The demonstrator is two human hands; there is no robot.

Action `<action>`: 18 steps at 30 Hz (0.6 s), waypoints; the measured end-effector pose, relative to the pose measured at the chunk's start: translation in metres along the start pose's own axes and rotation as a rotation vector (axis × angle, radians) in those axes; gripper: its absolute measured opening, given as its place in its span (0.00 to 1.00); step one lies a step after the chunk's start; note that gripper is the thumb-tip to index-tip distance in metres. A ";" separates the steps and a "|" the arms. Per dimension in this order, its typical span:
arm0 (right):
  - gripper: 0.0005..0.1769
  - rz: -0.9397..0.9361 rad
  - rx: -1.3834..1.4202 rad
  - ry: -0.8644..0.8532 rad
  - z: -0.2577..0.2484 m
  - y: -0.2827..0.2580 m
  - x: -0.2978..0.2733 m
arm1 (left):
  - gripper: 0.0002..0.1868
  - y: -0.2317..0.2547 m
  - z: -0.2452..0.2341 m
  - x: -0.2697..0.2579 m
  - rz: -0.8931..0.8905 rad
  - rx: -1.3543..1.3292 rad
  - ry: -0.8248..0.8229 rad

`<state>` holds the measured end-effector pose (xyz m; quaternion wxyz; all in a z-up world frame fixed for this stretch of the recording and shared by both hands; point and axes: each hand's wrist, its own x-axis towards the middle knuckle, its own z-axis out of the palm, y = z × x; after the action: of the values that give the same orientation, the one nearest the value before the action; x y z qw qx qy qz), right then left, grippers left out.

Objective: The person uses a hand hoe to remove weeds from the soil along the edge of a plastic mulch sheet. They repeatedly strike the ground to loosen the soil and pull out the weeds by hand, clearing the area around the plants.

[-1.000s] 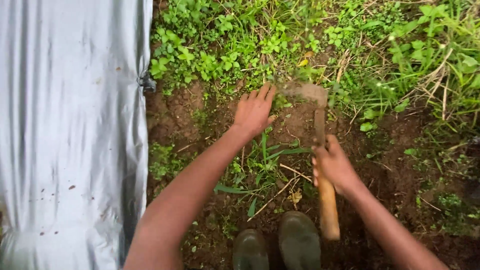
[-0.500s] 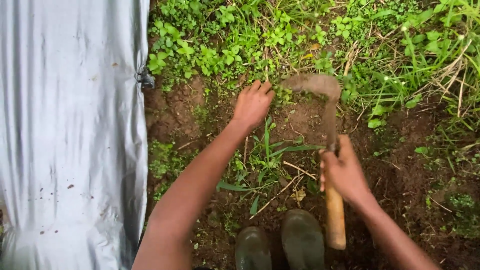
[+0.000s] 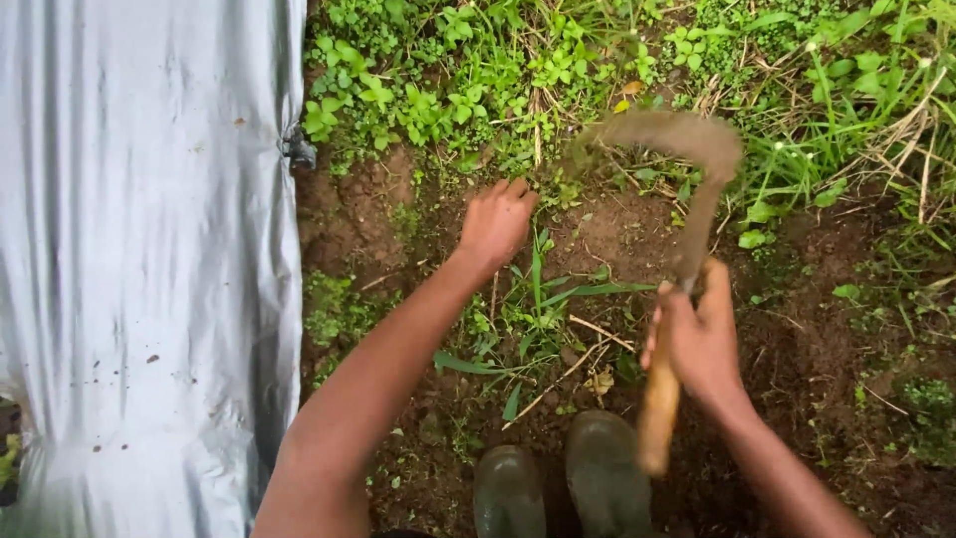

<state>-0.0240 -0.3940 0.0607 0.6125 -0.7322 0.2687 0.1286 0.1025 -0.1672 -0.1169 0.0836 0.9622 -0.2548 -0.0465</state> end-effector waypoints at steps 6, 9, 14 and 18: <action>0.21 0.088 -0.060 -0.117 0.022 0.037 0.004 | 0.13 0.002 0.012 0.000 0.032 -0.042 -0.019; 0.23 0.169 -0.068 -0.104 0.023 0.037 -0.013 | 0.13 0.007 0.001 -0.008 -0.007 -0.065 -0.111; 0.23 0.050 -0.036 -0.002 0.026 0.024 -0.005 | 0.15 -0.002 0.014 -0.018 0.026 -0.114 -0.101; 0.22 0.052 -0.073 -0.030 0.040 0.036 -0.002 | 0.15 0.001 0.011 -0.018 0.016 -0.127 -0.107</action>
<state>-0.0401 -0.3590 0.0232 0.5858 -0.7447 0.2739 0.1651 0.0850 -0.1606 -0.1265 0.1310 0.9492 -0.2629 -0.1133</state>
